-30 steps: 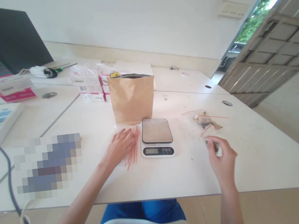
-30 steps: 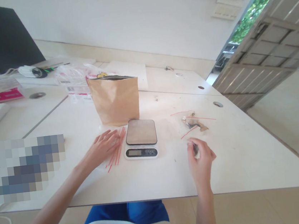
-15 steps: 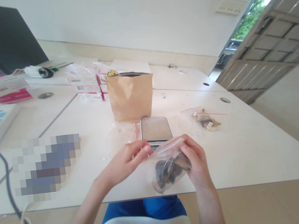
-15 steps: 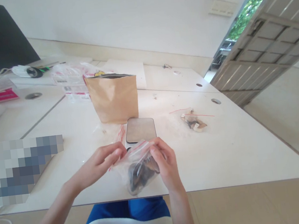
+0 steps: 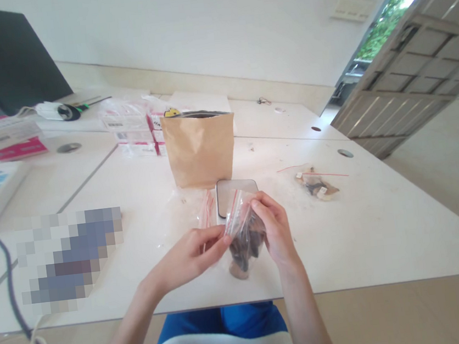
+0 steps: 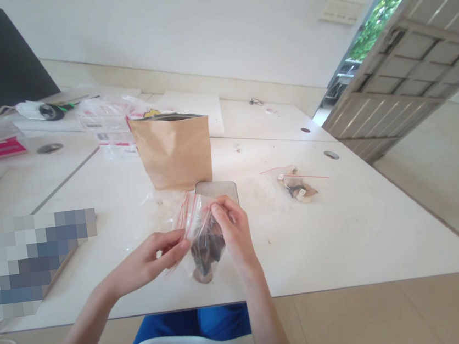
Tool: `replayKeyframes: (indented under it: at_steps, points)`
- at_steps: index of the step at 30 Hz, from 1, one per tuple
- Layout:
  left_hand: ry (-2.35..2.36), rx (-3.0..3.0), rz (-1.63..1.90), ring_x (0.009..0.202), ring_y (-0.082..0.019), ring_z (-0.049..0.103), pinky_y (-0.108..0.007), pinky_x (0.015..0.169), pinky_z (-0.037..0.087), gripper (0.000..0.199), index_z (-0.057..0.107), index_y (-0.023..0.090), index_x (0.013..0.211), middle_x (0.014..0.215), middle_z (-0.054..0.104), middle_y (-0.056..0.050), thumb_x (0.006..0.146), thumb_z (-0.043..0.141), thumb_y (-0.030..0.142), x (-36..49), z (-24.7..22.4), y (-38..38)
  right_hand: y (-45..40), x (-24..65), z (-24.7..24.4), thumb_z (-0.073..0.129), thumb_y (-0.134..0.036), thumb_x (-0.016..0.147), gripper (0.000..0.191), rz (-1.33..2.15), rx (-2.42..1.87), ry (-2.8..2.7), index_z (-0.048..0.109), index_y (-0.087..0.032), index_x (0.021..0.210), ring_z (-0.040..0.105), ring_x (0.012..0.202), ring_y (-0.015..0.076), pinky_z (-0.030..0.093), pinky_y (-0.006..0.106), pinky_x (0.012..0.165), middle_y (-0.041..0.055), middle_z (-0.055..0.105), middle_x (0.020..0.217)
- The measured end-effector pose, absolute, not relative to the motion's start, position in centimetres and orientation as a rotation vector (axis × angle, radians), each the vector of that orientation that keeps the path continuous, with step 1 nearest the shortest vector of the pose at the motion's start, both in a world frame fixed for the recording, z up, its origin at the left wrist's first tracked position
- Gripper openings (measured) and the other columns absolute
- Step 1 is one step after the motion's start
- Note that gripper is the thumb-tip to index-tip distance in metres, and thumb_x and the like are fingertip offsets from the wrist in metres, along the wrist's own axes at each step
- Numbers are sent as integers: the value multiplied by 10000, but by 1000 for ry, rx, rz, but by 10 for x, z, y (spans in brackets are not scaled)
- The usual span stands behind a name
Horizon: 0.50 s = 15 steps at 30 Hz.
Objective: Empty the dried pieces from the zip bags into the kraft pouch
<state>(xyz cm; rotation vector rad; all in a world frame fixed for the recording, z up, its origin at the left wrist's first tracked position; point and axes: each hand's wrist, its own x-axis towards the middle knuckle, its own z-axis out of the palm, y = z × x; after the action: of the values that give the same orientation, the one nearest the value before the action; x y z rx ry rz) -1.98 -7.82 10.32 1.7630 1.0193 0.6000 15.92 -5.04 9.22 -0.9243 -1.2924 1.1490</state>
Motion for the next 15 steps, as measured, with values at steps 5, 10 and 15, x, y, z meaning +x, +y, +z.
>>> replayKeyframes:
  at_steps: [5,10,15]
  points:
    - [1004,1536,877,472,-84,328,-223,455,280,435,366,199,572,515,355,50,910,395,470,-9,101,-83,-51,148,86,583,-313,840,229,462,-1160,-1345,489,-213,1024,488,873,155,410,307,804,39,510,998]
    - [1165,1354,1127,447,-81,297,-213,429,271,420,374,204,589,494,322,66,883,432,497,7,100,-78,-64,140,89,451,-335,924,232,742,-1103,-1615,425,-214,728,402,595,112,349,248,576,-43,404,646]
    - [1197,1290,1197,471,-81,279,-205,427,268,452,411,196,611,518,298,67,852,445,578,14,97,-77,-68,137,93,409,-384,936,326,967,-1063,-1751,376,-211,661,387,556,103,318,243,538,-45,404,601]
